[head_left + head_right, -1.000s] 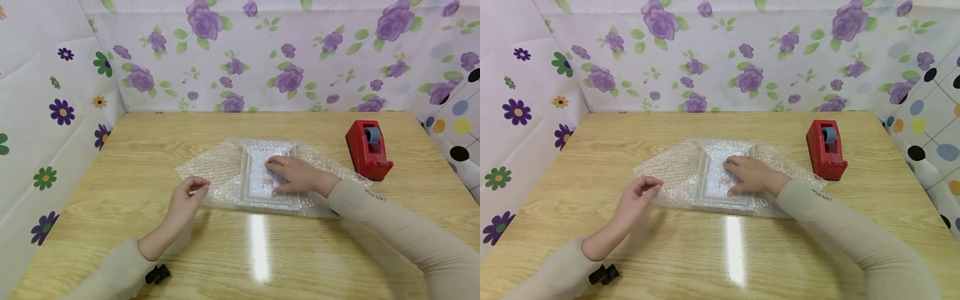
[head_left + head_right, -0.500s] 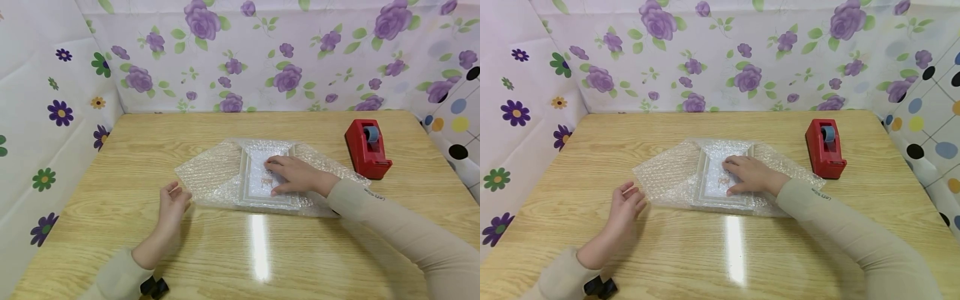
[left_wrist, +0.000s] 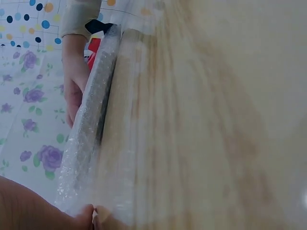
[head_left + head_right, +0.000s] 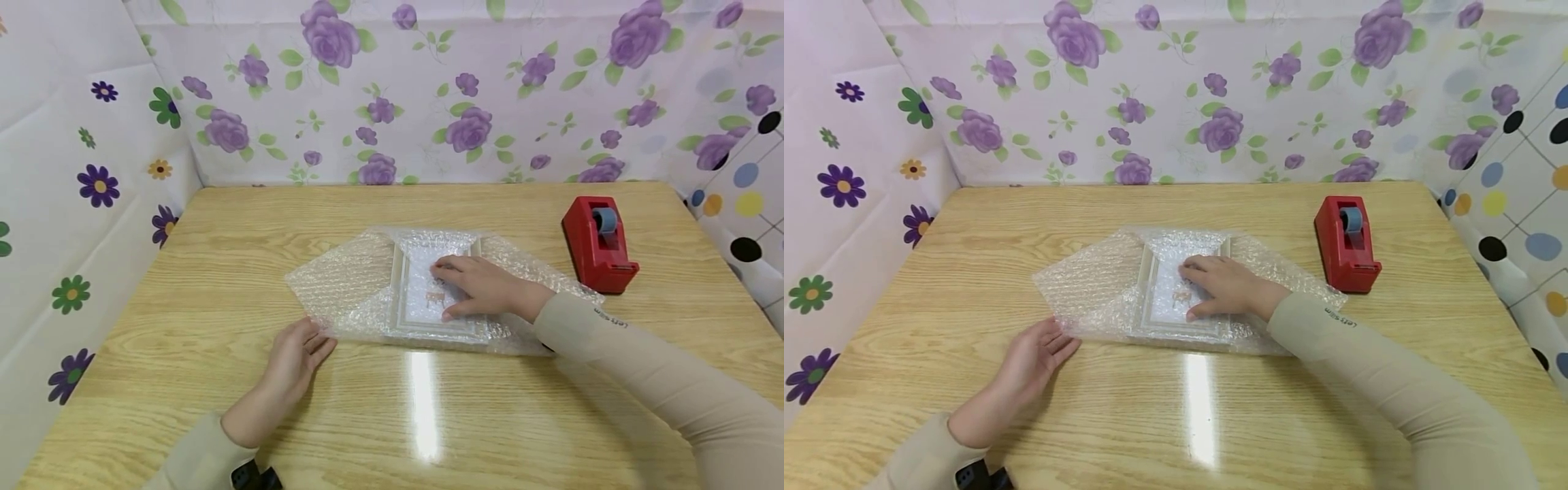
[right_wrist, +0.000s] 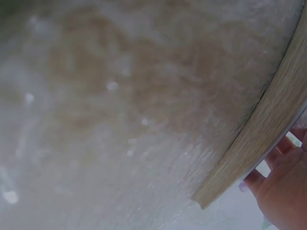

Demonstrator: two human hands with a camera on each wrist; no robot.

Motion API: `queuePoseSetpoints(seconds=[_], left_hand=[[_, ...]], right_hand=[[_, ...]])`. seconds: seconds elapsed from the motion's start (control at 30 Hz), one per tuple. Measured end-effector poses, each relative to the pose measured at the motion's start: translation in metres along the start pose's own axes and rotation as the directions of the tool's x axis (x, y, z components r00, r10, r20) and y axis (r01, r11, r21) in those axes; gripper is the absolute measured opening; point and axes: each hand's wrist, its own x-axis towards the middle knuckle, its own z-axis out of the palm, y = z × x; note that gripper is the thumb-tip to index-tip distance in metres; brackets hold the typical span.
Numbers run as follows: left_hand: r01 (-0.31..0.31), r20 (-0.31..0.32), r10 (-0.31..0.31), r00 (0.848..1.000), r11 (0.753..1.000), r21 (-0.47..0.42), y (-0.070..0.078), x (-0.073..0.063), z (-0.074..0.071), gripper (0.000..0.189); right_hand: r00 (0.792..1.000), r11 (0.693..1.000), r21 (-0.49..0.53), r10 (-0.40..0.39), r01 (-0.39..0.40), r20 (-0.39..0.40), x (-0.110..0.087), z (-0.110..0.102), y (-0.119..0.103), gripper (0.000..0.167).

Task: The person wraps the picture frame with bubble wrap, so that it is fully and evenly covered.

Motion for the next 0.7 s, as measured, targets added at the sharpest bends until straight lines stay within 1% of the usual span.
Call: queuePoseSetpoints(seconds=[0.07,0.13,0.23,0.3,0.4,0.57,0.7], left_hand=[[0.014,0.002,-0.014,1.000,1.000,-0.014,-0.001,0.001,0.001,0.052],[0.016,0.006,-0.016,1.000,1.000,-0.015,-0.002,0.001,0.002,0.051],[0.001,-0.015,-0.001,1.000,1.000,-0.020,-0.003,0.001,0.005,0.047],[-0.010,-0.024,0.010,1.000,1.000,-0.024,-0.003,0.001,0.008,0.042],[-0.033,-0.023,0.032,0.999,0.999,-0.031,-0.003,-0.002,0.013,0.036],[-0.073,0.001,0.073,0.997,0.997,-0.029,-0.002,-0.004,0.018,0.039],[-0.078,-0.002,0.078,0.997,0.996,-0.041,-0.004,-0.004,0.019,0.044]], right_hand=[[1.000,1.000,-0.001,0.000,0.000,0.004,0.000,0.001,0.000,0.084],[1.000,1.000,-0.003,-0.002,0.002,0.004,0.000,0.001,0.001,0.085],[1.000,1.000,-0.008,-0.006,0.006,0.001,0.000,0.000,0.001,0.084],[1.000,1.000,-0.006,-0.007,0.007,0.001,0.000,0.000,0.001,0.084],[1.000,1.000,-0.006,-0.009,0.009,0.008,0.000,0.000,0.001,0.084],[1.000,1.000,-0.018,-0.014,0.014,0.009,0.001,0.001,0.001,0.085],[1.000,1.000,-0.017,-0.017,0.017,0.008,0.000,0.001,0.001,0.084]])
